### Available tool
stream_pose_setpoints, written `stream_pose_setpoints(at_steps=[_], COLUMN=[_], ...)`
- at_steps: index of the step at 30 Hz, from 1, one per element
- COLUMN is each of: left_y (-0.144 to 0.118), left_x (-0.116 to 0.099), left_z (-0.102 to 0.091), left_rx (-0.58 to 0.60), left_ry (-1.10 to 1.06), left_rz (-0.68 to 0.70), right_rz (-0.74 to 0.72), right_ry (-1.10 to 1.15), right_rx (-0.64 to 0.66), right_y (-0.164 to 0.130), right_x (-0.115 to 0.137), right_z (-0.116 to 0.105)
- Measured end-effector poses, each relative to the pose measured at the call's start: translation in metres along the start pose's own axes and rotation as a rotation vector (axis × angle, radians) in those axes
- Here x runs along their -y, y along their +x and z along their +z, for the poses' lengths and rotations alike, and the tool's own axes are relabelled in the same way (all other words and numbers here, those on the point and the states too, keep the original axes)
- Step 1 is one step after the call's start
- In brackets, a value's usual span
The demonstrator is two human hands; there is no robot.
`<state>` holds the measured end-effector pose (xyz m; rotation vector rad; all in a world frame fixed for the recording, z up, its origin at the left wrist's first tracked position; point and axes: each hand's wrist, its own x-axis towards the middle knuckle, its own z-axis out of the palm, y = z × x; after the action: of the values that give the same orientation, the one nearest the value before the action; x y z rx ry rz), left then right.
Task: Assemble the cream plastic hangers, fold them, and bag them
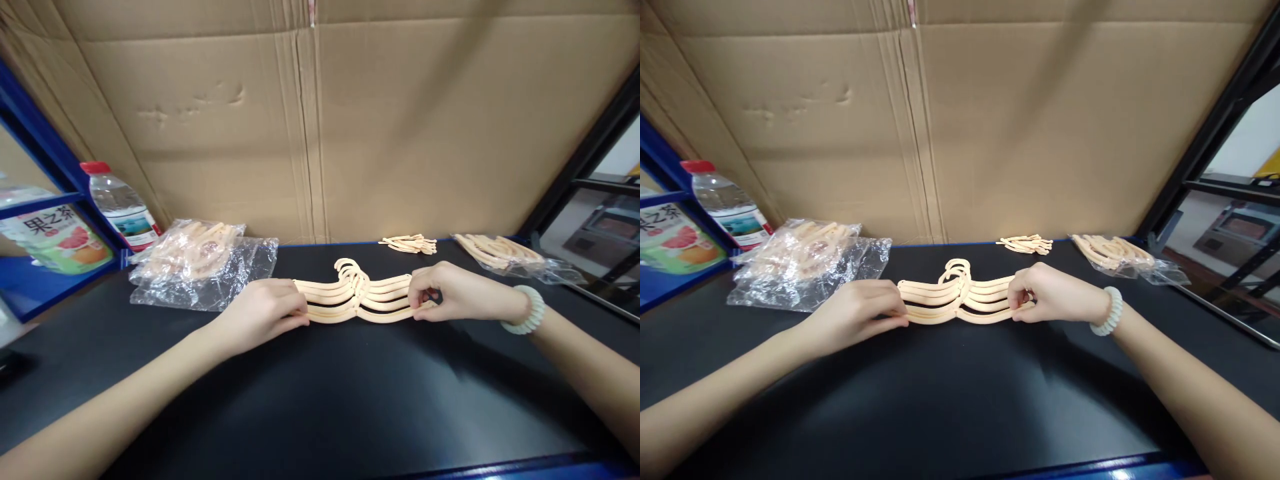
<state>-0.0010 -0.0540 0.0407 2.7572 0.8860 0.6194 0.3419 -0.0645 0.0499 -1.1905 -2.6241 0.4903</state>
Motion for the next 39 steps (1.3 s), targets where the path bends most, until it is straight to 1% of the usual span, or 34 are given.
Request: stream_pose_setpoints(at_steps=[1, 2, 4, 8, 14, 19, 22, 25, 28, 29, 30, 31, 34, 37, 39], left_y=[-0.001, -0.001, -0.002, -0.001, -0.001, -0.001, -0.001, -0.003, -0.004, -0.004, -0.004, -0.004, -0.003, -0.002, 0.0], left_x=[-0.001, -0.001, -0.002, -0.002, -0.003, -0.002, 0.0, -0.006, -0.02, -0.025, -0.03, -0.035, -0.043, -0.044, -0.042], left_z=[0.0, 0.0, 0.001, 0.001, 0.004, 0.005, 0.008, 0.02, 0.037, 0.043, 0.048, 0.052, 0.057, 0.056, 0.055], left_rx=[0.019, 0.028, 0.034, 0.057, 0.065, 0.049, 0.027, -0.043, -0.177, -0.189, -0.179, -0.136, 0.033, 0.166, 0.218], left_ry=[0.112, 0.194, 0.291, 0.339, 0.373, 0.411, 0.451, 0.428, 0.298, 0.26, 0.249, 0.269, 0.319, 0.316, 0.307], left_rz=[0.09, 0.149, 0.197, 0.208, 0.203, 0.206, 0.184, 0.105, -0.046, -0.079, -0.11, -0.127, -0.166, -0.212, -0.24], right_rz=[0.008, 0.014, 0.004, -0.035, -0.011, -0.012, -0.009, 0.037, 0.093, 0.104, 0.119, 0.141, 0.197, 0.226, 0.242], right_ry=[-0.01, -0.02, -0.038, -0.051, -0.053, -0.044, -0.088, -0.156, -0.208, -0.227, -0.251, -0.276, -0.328, -0.349, -0.353], right_rx=[0.016, 0.026, 0.027, 0.002, -0.002, 0.005, -0.015, -0.087, -0.177, -0.197, -0.211, -0.205, -0.167, -0.145, -0.125], right_y=[0.0, 0.001, 0.001, 0.003, 0.004, 0.003, 0.002, 0.0, 0.0, 0.001, 0.002, 0.004, 0.011, 0.017, 0.02], right_x=[0.0, 0.001, 0.0, -0.004, -0.005, -0.006, -0.007, -0.002, 0.013, 0.02, 0.025, 0.03, 0.037, 0.035, 0.032], right_z=[0.0, 0.0, 0.001, 0.004, 0.005, 0.004, 0.003, 0.007, 0.023, 0.031, 0.04, 0.048, 0.07, 0.078, 0.077])
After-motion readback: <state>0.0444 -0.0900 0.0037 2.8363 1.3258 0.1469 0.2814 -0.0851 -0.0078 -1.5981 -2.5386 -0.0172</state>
